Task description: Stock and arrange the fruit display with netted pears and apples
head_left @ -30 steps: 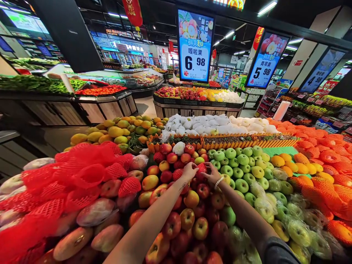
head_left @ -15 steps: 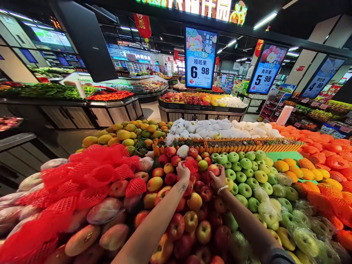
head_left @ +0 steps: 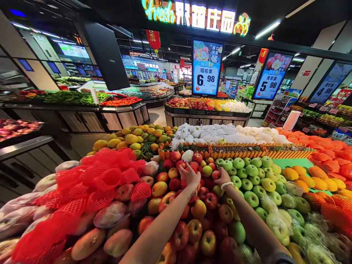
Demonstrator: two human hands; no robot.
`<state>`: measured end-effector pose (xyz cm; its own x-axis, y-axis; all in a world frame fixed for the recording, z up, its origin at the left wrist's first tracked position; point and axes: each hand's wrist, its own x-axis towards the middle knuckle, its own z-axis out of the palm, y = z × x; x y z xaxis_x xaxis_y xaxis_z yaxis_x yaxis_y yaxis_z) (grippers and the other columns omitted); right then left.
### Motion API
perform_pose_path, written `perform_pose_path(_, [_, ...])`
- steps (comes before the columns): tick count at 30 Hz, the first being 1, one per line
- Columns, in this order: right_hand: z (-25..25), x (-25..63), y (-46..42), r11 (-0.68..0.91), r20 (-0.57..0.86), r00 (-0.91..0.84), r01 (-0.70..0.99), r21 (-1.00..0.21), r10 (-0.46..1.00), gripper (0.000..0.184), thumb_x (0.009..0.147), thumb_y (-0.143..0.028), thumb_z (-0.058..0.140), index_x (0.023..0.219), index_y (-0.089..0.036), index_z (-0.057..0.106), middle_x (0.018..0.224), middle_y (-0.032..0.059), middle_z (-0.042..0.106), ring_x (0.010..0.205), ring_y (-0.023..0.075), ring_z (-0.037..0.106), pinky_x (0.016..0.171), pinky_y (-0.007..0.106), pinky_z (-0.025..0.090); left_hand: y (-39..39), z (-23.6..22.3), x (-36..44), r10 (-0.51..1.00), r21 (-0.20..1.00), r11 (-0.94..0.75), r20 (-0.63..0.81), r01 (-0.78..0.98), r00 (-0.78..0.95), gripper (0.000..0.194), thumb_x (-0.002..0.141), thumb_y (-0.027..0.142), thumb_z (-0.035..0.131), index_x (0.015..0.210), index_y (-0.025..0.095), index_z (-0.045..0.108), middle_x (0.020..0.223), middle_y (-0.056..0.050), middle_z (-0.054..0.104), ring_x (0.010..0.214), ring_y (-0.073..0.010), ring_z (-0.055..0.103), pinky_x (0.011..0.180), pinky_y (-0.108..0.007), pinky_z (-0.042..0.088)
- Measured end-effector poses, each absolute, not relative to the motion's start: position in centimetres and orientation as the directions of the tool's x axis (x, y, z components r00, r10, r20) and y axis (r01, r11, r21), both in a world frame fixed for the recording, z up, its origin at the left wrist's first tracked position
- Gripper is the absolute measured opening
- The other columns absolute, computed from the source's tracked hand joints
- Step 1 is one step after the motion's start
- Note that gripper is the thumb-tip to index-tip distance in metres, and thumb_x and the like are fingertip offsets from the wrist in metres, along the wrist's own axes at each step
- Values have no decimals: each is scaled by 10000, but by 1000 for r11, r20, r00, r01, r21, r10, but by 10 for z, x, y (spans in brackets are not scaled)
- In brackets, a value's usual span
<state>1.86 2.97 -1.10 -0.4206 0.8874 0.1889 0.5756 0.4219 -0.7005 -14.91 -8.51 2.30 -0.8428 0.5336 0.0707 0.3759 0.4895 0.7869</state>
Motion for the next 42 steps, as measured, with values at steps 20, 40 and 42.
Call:
perform_pose_path(20, [-34, 24, 15, 480, 326, -356, 570, -667, 876, 753, 576, -132, 764, 1317, -229, 673, 1241, 124, 649, 1140, 352, 662, 1060, 494, 532, -18, 11, -123, 938, 334, 328, -2, 884, -347, 496, 971, 303, 662, 1442, 192, 550, 1442, -181, 576, 1253, -339, 621, 1018, -526, 552])
perform_pose_path(40, [-49, 14, 16, 514, 407, -316, 476, -714, 857, 651, 667, -182, 685, 1314, -199, 615, 1282, 152, 684, 1189, 372, 654, 1098, 564, 510, 21, 32, -187, 983, 340, -58, 184, 938, -6, 573, 846, 209, 724, 1389, 233, 545, 1480, -165, 603, 1464, -311, 509, 1245, -490, 348])
perform_pose_path(42, [-55, 14, 18, 523, 418, -314, 487, -700, 852, 661, 673, -186, 683, 1327, -192, 593, 1277, 154, 678, 1200, 372, 647, 1108, 567, 502, 23, 26, -179, 985, 338, -69, 172, 939, 10, 544, 830, 184, 724, 1346, 286, 587, 1510, -130, 600, 1495, -309, 476, 1269, -528, 290])
